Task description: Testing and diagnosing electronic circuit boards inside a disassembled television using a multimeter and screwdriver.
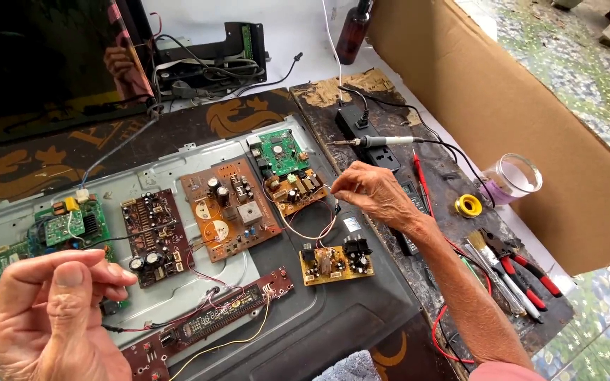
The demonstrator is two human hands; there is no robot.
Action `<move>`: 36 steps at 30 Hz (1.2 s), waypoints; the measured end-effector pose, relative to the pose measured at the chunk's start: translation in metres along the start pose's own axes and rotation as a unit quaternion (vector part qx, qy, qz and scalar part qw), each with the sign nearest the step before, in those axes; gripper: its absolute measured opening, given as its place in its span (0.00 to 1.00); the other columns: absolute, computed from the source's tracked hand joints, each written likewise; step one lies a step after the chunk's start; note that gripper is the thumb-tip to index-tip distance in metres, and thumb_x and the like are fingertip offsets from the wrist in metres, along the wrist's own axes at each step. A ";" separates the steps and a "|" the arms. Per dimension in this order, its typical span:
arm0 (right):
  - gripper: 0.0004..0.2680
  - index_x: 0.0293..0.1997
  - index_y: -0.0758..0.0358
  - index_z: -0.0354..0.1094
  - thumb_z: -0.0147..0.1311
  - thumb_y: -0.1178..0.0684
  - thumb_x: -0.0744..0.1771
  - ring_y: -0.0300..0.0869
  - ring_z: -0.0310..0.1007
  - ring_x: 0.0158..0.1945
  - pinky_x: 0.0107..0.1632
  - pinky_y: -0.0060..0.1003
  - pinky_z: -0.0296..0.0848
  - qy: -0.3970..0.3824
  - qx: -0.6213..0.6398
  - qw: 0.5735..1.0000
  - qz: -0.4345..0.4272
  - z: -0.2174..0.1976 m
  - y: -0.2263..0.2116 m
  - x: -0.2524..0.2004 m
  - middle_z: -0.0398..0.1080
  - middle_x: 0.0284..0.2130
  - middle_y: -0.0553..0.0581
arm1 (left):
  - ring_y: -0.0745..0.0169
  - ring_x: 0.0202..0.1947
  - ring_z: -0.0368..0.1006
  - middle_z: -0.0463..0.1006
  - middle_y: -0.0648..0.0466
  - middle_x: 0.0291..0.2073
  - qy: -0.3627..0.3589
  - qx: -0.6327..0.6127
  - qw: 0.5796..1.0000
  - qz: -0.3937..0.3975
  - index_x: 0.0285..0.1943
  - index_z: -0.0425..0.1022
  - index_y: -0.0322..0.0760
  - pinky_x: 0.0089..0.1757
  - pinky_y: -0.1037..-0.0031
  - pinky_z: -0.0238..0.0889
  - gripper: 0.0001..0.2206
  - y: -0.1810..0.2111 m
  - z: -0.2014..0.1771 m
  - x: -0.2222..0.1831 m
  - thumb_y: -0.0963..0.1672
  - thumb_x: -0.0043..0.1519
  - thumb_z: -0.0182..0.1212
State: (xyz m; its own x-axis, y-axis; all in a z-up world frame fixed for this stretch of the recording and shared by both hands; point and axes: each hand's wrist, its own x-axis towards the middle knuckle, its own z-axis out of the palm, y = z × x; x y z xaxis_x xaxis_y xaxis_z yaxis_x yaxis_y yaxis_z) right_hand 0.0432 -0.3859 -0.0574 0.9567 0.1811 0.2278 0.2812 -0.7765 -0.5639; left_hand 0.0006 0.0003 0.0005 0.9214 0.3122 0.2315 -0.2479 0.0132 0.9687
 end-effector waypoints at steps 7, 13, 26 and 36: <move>0.01 0.37 0.57 0.78 0.62 0.57 0.66 0.35 0.75 0.33 0.38 0.28 0.74 0.054 0.035 0.998 0.016 -0.002 -0.016 0.023 0.76 0.35 0.51 | 0.57 0.33 0.76 0.74 0.48 0.34 0.002 -0.005 1.000 -0.009 0.54 0.71 0.33 0.37 0.79 0.62 0.13 0.002 -0.001 0.001 0.48 0.74 0.58; 0.05 0.41 0.57 0.79 0.64 0.53 0.65 0.36 0.75 0.37 0.39 0.29 0.74 0.019 0.052 0.998 0.020 0.006 -0.008 0.042 0.77 0.36 0.51 | 0.58 0.33 0.76 0.74 0.48 0.35 0.037 -0.004 0.999 0.010 0.58 0.70 0.33 0.36 0.78 0.67 0.15 -0.001 -0.003 0.003 0.50 0.76 0.58; 0.10 0.48 0.47 0.77 0.63 0.45 0.64 0.46 0.67 0.49 0.46 0.43 0.66 -0.068 -0.082 0.992 -0.063 0.027 0.002 0.056 0.73 0.44 0.55 | 0.63 0.33 0.75 0.73 0.52 0.34 0.057 -0.027 0.998 -0.001 0.57 0.70 0.37 0.36 0.81 0.69 0.15 0.006 0.001 0.002 0.51 0.72 0.60; 0.08 0.47 0.50 0.76 0.60 0.45 0.67 0.44 0.66 0.45 0.46 0.40 0.65 -0.069 -0.078 0.990 -0.092 0.025 0.005 0.058 0.74 0.40 0.50 | 0.59 0.32 0.74 0.74 0.49 0.34 0.036 -0.033 0.999 0.007 0.56 0.71 0.34 0.38 0.78 0.70 0.13 0.005 0.001 0.002 0.48 0.73 0.59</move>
State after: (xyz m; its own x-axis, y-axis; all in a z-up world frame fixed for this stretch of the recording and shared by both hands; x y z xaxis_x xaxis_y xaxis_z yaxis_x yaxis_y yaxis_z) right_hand 0.1014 -0.3641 -0.0667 0.8946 0.4001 0.1991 0.4469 -0.8047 -0.3908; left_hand 0.0013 0.0003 0.0053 0.8942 0.3811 0.2349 -0.2811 0.0695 0.9572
